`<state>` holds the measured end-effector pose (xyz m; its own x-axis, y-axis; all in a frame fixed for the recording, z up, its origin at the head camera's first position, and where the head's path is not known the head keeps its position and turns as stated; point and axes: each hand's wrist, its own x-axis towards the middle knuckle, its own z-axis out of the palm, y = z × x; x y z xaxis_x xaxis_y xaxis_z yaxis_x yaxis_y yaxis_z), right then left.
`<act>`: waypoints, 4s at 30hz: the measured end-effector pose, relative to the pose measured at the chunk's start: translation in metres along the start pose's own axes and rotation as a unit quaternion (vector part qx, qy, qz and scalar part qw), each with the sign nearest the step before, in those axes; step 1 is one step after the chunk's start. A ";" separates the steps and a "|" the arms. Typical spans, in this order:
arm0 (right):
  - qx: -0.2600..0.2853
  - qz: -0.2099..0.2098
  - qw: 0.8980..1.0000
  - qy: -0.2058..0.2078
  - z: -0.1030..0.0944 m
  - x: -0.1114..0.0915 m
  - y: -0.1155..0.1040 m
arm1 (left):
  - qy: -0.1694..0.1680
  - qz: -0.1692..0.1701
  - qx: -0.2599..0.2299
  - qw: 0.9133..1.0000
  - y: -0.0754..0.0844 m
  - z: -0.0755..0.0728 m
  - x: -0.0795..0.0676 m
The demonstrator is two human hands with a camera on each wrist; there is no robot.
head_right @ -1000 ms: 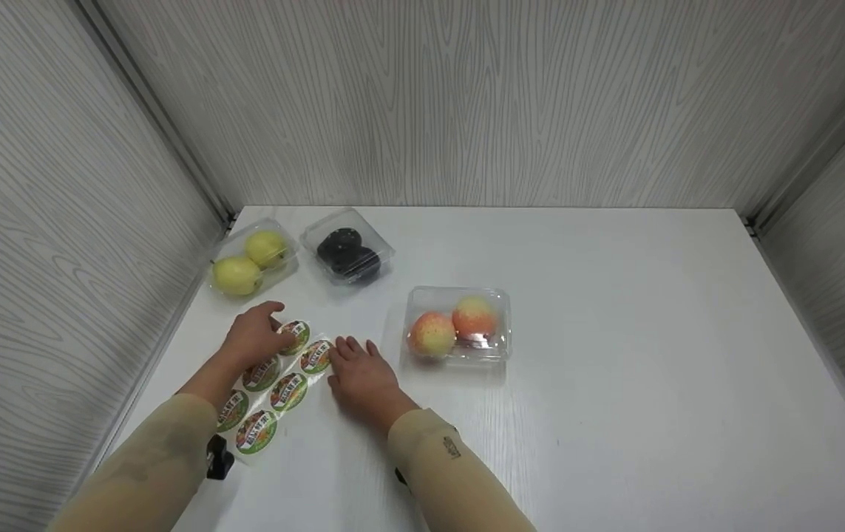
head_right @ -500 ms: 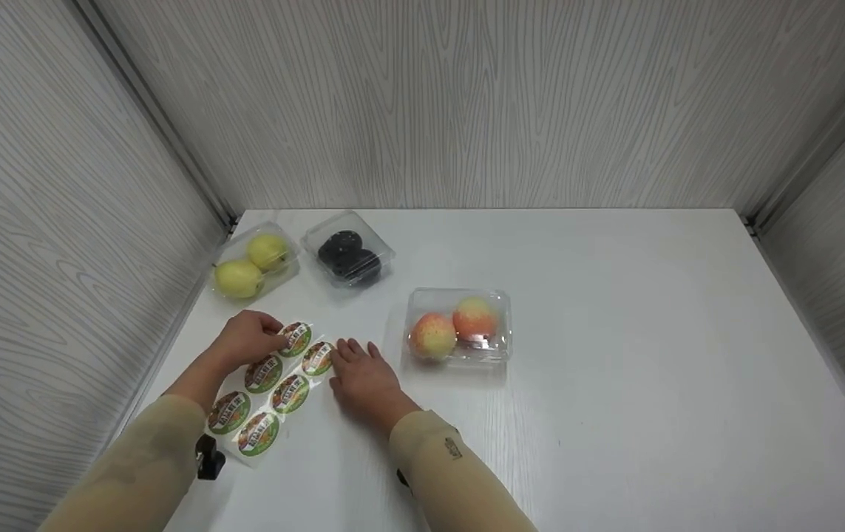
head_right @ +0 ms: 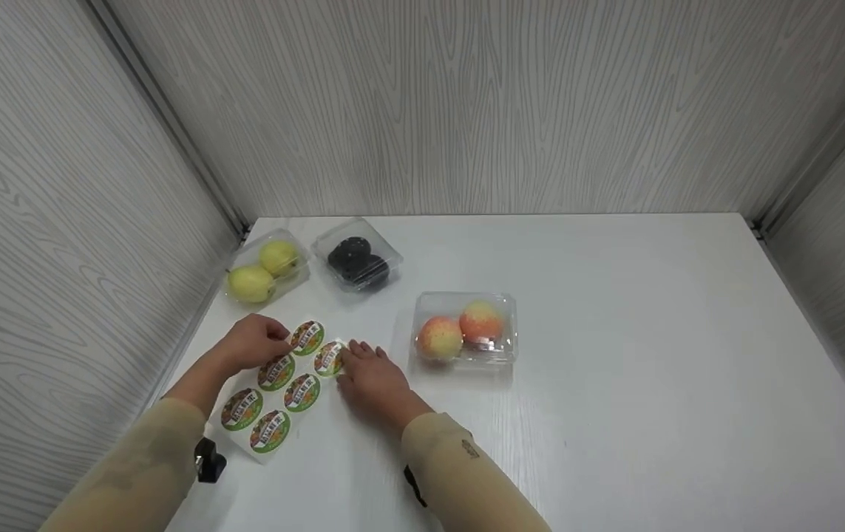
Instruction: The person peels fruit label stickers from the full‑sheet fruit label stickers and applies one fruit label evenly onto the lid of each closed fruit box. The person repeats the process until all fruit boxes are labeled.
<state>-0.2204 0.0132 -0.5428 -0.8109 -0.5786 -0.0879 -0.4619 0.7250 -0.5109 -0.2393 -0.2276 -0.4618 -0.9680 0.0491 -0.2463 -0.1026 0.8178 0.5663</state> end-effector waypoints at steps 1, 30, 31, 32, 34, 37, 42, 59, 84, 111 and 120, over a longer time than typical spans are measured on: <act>0.009 0.002 1.000 0.009 -0.003 0.000 -0.001 | 0.002 0.007 0.002 1.000 0.003 -0.001 0.000; -0.089 -0.108 0.910 0.391 -0.143 -0.030 0.000 | 0.051 0.217 0.045 0.974 0.137 -0.011 -0.014; -0.097 -0.112 0.907 0.393 -0.144 -0.030 0.001 | 0.054 0.227 0.045 0.971 0.138 -0.010 -0.014; -0.103 -0.115 0.906 0.395 -0.145 -0.030 0.001 | 0.058 0.236 0.046 0.969 0.138 -0.009 -0.014; -0.116 -0.121 0.903 0.396 -0.146 -0.030 0.003 | 0.063 0.250 0.041 0.965 0.139 -0.008 -0.014; -0.128 -0.131 0.898 0.401 -0.146 -0.029 0.006 | 0.063 0.256 0.035 0.964 0.140 -0.007 -0.014; -0.139 -0.162 0.890 0.402 -0.145 -0.028 0.008 | 0.059 0.254 0.030 0.965 0.141 -0.005 -0.012; -0.131 -0.216 0.888 0.385 -0.136 -0.030 0.012 | -0.026 0.222 -0.064 0.973 0.137 -0.008 -0.009; -0.110 -0.268 0.877 0.382 -0.124 -0.030 0.019 | -0.120 0.175 -0.113 0.971 0.130 -0.011 -0.004; -0.131 -0.254 0.894 0.344 -0.123 -0.029 0.020 | -0.111 0.189 -0.024 0.975 0.131 -0.006 -0.001; -0.137 -0.262 0.889 0.348 -0.122 -0.030 0.022 | -0.088 0.177 -0.028 0.980 0.130 -0.005 -0.002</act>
<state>-0.2503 0.0921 -0.4466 -0.4397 -0.5613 0.7012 -0.8350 0.5430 -0.0889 -0.2518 -0.1240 -0.3835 -0.8914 0.4256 -0.1559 0.2149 0.6997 0.6814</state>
